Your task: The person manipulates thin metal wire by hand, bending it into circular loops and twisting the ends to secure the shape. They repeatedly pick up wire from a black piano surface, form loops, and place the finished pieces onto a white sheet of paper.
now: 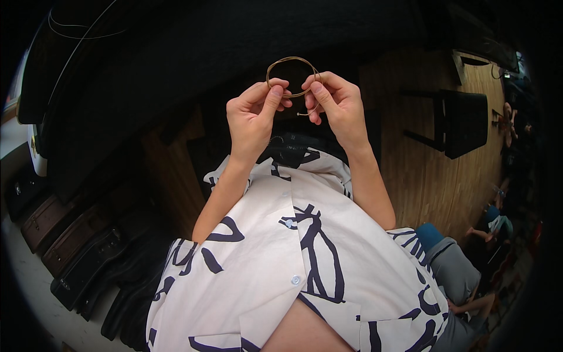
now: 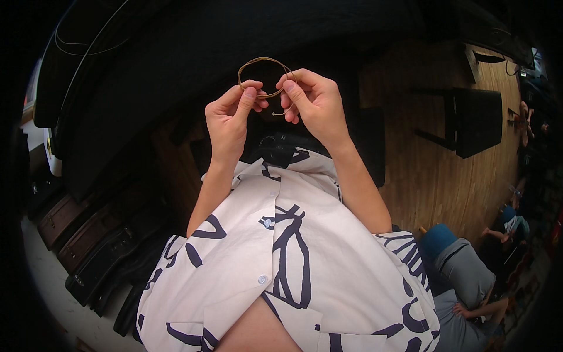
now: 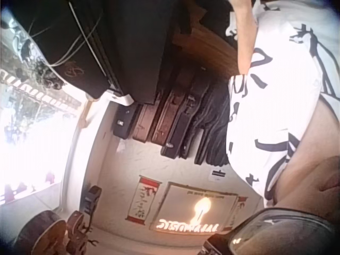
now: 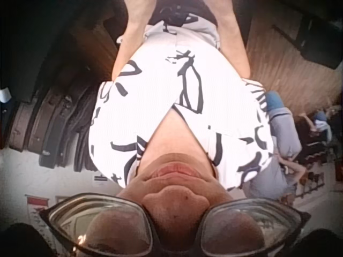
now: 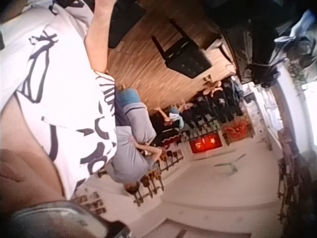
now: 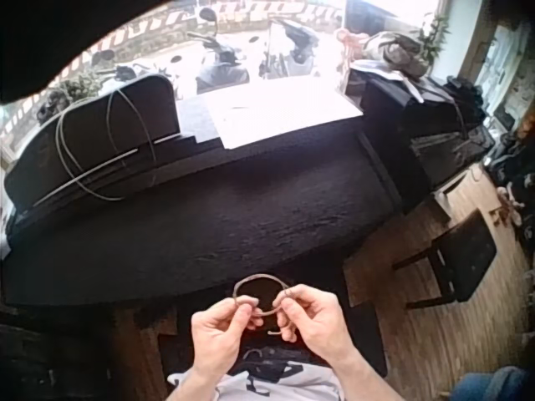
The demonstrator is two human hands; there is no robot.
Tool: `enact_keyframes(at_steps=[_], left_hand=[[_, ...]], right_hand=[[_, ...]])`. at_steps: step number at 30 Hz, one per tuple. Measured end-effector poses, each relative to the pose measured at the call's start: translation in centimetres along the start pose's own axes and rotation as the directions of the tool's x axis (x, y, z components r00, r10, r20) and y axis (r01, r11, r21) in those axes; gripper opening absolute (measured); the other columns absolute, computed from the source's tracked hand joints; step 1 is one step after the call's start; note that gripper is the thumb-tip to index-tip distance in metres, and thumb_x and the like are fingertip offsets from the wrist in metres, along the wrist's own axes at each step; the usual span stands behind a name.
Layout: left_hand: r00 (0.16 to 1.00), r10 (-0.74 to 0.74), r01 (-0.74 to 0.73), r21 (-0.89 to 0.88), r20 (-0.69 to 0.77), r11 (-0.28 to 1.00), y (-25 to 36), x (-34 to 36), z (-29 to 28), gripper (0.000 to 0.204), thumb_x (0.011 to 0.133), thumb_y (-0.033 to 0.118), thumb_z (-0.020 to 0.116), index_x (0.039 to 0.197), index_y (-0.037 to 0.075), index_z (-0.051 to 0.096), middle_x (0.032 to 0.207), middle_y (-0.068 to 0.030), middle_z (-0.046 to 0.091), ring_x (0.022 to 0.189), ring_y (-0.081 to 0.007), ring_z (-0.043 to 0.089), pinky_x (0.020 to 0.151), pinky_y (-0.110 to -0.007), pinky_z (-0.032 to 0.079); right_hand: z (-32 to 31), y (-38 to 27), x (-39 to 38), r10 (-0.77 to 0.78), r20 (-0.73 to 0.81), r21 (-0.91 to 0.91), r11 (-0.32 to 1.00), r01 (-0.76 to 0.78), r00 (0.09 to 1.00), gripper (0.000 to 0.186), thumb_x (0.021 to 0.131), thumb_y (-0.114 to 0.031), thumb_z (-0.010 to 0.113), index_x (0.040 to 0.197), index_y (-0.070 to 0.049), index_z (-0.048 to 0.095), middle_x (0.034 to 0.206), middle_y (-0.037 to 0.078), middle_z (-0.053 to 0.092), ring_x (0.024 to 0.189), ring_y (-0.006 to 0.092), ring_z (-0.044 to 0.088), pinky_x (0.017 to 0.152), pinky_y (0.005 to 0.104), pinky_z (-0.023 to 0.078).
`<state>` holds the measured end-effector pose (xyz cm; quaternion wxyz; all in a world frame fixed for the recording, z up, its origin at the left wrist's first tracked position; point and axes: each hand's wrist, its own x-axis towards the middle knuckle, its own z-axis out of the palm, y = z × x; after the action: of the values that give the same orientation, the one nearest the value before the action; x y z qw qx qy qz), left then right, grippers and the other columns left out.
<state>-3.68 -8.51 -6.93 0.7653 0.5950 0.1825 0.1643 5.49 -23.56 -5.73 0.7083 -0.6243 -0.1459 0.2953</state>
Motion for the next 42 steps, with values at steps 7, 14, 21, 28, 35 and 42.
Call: enact_keyframes(at_steps=[7, 14, 21, 28, 35, 42], left_hand=[[0.988, 0.143, -0.138, 0.073, -0.063, 0.988, -0.5, 0.1, 0.2, 0.013, 0.095, 0.002, 0.067, 0.103, -0.006, 0.073, 0.089, -0.0085, 0.072, 0.077, -0.0133, 0.07, 0.071, -0.024, 0.056], [0.976, 0.215, -0.21, 0.149, -0.017, 0.966, -0.8, -0.1, 0.6, 0.016, 0.096, 0.003, 0.066, 0.108, -0.005, 0.073, 0.092, -0.0098, 0.073, 0.08, -0.0155, 0.071, 0.075, -0.025, 0.058], [0.996, 0.083, -0.083, -0.004, -0.018, 0.997, 0.2, -0.4, 1.0, 0.025, 0.096, 0.005, 0.067, 0.118, -0.005, 0.069, 0.099, -0.0138, 0.074, 0.082, -0.0174, 0.072, 0.075, -0.026, 0.058], [0.999, 0.017, -0.015, -0.074, 0.032, 0.997, 0.2, -0.3, 0.7, 0.031, 0.095, 0.005, 0.067, 0.124, -0.005, 0.064, 0.097, -0.0137, 0.074, 0.085, -0.0164, 0.072, 0.077, -0.026, 0.059], [0.963, -0.182, 0.246, -0.371, 0.198, 0.896, -0.4, 0.5, -1.2, 0.033, 0.097, 0.019, 0.067, 0.12, -0.004, 0.062, 0.105, -0.0157, 0.072, 0.091, -0.0207, 0.073, 0.081, -0.029, 0.059], [0.908, -0.225, 0.375, -0.445, 0.353, 0.813, -1.1, 0.9, -1.8, 0.025, 0.1, 0.02, 0.062, 0.111, -0.002, 0.064, 0.098, -0.0129, 0.071, 0.089, -0.0185, 0.072, 0.078, -0.027, 0.059]], right_hand=[[0.4, 0.6, 0.3, 0.022, -0.052, 0.302, 0.953, -0.006, 0.998, 0.014, 0.095, -0.005, 0.066, 0.106, 0.004, 0.061, 0.085, 0.012, 0.069, 0.071, 0.0167, 0.072, 0.066, 0.0266, 0.062], [1.8, 1.7, 0.2, -0.063, -0.217, 0.429, 0.89, 0.153, 0.974, 0.009, 0.093, -0.001, 0.068, 0.09, 0.0, 0.06, 0.092, 0.011, 0.066, 0.077, 0.0195, 0.073, 0.07, 0.0272, 0.063], [2.2, 2.4, 0.4, -0.398, -0.315, 0.008, 0.907, 0.421, 0.862, 0.017, 0.087, 0.004, 0.074, 0.082, -0.001, 0.058, 0.091, 0.008, 0.066, 0.084, 0.0134, 0.069, 0.076, 0.0249, 0.058], [1.9, 2.0, 0.3, -0.326, -0.294, -0.029, 0.943, 0.332, 0.898, 0.018, 0.083, 0.003, 0.079, 0.086, -0.001, 0.062, 0.088, 0.007, 0.069, 0.08, 0.0112, 0.068, 0.074, 0.0231, 0.057], [1.5, 0.9, 0.6, -0.073, -0.243, 0.121, 0.987, 0.105, 0.967, 0.018, 0.086, -0.001, 0.076, 0.101, 0.001, 0.066, 0.085, 0.005, 0.066, 0.07, 0.0097, 0.063, 0.063, 0.022, 0.051], [0.9, 1.0, 0.6, 0.043, -0.098, 0.26, 0.965, -0.016, 0.994, 0.013, 0.087, -0.002, 0.075, 0.097, -0.001, 0.067, 0.082, 0.004, 0.066, 0.067, 0.0084, 0.063, 0.061, 0.0213, 0.051]])
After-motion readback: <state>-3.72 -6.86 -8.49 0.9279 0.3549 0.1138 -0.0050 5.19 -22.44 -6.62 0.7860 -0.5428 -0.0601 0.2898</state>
